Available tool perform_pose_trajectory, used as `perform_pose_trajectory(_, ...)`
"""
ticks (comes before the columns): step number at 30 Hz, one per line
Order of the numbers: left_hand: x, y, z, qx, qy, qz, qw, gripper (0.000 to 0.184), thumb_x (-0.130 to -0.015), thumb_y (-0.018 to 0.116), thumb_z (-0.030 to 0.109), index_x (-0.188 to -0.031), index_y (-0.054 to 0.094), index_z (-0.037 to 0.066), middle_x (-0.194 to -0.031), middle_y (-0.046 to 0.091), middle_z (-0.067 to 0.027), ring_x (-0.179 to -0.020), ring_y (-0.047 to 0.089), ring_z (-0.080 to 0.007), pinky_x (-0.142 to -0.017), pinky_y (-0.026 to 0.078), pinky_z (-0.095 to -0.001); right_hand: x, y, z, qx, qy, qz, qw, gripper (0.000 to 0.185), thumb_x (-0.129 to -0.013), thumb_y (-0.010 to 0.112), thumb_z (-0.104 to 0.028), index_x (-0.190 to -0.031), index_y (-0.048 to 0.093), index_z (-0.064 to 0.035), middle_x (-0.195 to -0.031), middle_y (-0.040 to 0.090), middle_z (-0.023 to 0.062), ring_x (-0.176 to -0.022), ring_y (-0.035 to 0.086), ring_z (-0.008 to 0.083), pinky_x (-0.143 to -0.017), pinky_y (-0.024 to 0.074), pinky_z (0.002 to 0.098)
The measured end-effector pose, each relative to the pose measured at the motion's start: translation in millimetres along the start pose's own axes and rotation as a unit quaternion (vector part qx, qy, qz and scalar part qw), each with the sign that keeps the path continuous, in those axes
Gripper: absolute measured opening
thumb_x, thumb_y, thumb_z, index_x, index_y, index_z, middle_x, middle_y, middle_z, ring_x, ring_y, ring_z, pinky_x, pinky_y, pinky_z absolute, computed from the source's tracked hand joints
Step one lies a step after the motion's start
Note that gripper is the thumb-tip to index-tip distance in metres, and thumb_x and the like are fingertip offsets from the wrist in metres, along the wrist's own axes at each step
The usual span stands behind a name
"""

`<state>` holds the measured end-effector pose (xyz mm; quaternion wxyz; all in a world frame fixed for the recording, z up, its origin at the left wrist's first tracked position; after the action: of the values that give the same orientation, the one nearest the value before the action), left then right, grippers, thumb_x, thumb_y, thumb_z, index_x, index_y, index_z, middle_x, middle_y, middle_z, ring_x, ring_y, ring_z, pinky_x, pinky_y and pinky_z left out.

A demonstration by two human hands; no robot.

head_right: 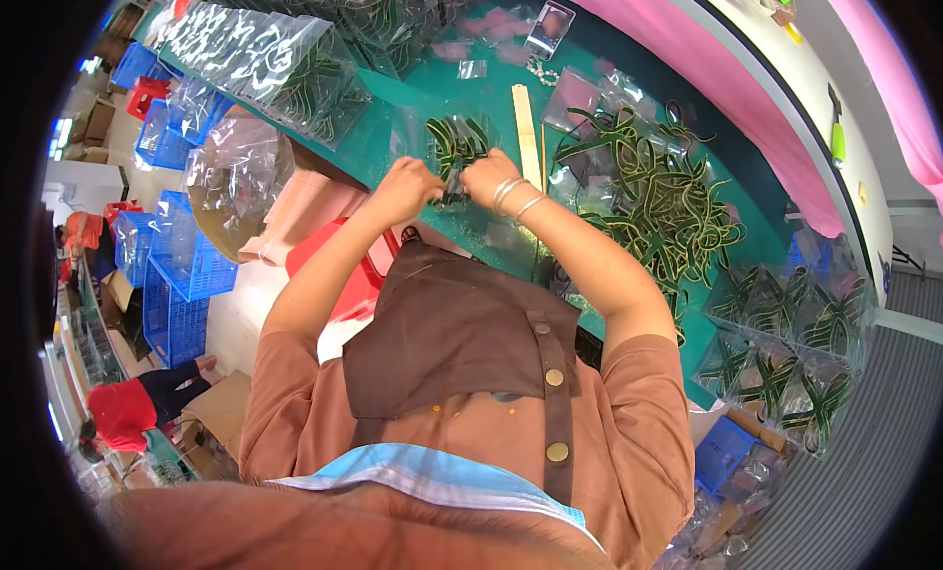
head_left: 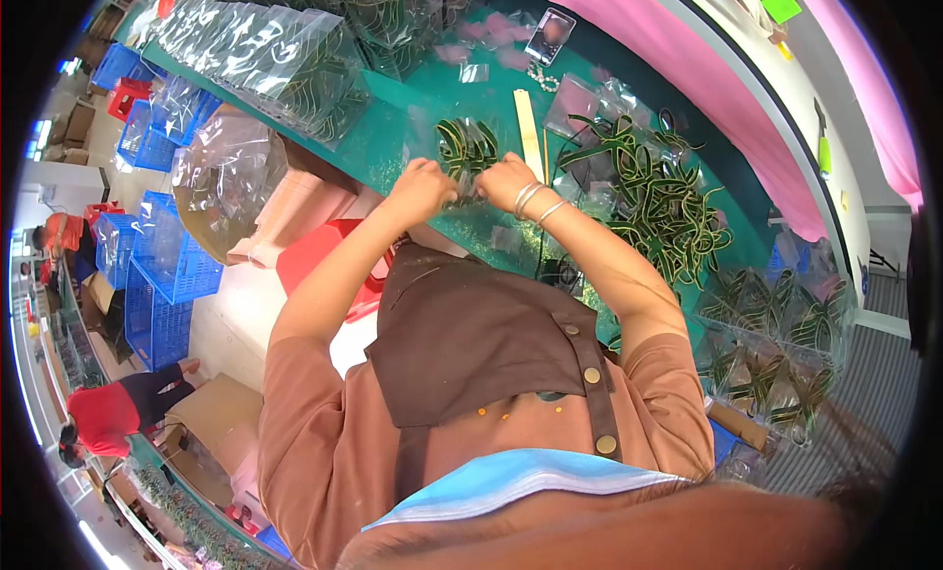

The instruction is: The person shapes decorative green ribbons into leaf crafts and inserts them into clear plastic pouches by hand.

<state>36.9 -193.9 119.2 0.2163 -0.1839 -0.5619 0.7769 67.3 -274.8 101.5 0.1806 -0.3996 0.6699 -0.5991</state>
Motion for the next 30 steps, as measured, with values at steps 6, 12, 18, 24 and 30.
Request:
perform_pose_trajectory(6,-22.7,21.5,-27.1,0.040,-0.082,-0.086,0.992,0.013,-0.084,0.065,0.029,-0.086,0.073,0.018,-0.087,0.068,0.0002,-0.096,0.058,-0.0223,-0.086,0.034,-0.0409,-12.6,3.1,5.3,0.029,0.102,-0.063,0.992,0.015,-0.079,0.061,-0.017,-0.086,0.073,-0.0106,-0.091,0.073,0.0139,-0.091,0.070,0.0309,-0.095,0.0413,0.0469)
perform_pose_trajectory(12,-23.4,32.3,-33.1,0.050,-0.106,-0.162,0.980,0.016,-0.084,0.062,0.032,-0.086,0.073,0.020,-0.095,0.066,0.0002,-0.100,0.056,-0.0213,-0.087,0.033,-0.0414,-11.5,5.5,0.5,0.034,0.115,-0.110,0.987,0.020,-0.080,0.059,-0.018,-0.092,0.073,-0.0104,-0.098,0.072,0.0137,-0.097,0.068,0.0297,-0.098,0.0389,0.0481)
perform_pose_trajectory(18,-16.1,0.4,-11.2,0.061,-0.079,0.022,0.995,0.010,-0.081,0.068,0.026,-0.084,0.069,0.016,-0.088,0.063,-0.0013,-0.098,0.056,-0.0217,-0.086,0.035,-0.0402,-5.9,6.2,1.3,0.082,0.105,-0.132,0.982,0.024,-0.086,0.053,-0.018,-0.097,0.074,-0.0148,-0.106,0.072,0.0092,-0.102,0.067,0.0266,-0.092,0.0377,0.0425)
perform_pose_trajectory(24,25.2,-12.2,11.0,-0.023,0.057,0.201,0.978,0.014,-0.076,0.075,0.021,-0.086,0.068,0.014,-0.091,0.064,-0.0008,-0.097,0.060,-0.0212,-0.098,0.039,-0.0430,0.1,-6.9,-3.0,0.077,0.071,0.064,0.992,0.018,-0.079,0.062,-0.016,-0.094,0.070,-0.0114,-0.099,0.070,0.0085,-0.095,0.066,0.0265,-0.085,0.0426,0.0419)
perform_pose_trajectory(30,53.6,-12.1,13.1,-0.034,0.051,0.261,0.964,0.023,-0.075,0.077,0.023,-0.095,0.069,0.014,-0.098,0.066,0.0011,-0.110,0.060,-0.0198,-0.105,0.038,-0.0488,36.2,-10.5,-25.4,0.056,-0.156,0.195,0.967,0.042,-0.077,0.065,-0.009,-0.118,0.060,-0.0098,-0.111,0.062,0.0036,-0.102,0.057,0.0214,-0.090,0.0401,0.0391)
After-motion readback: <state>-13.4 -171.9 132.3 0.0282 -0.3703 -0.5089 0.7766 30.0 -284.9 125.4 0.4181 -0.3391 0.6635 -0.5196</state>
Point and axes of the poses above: each hand's wrist, its own x-axis away from the middle knuckle, its own y-axis out of the palm, z = x × y, the point moved 10 cm from there along -x, towards the middle knuckle
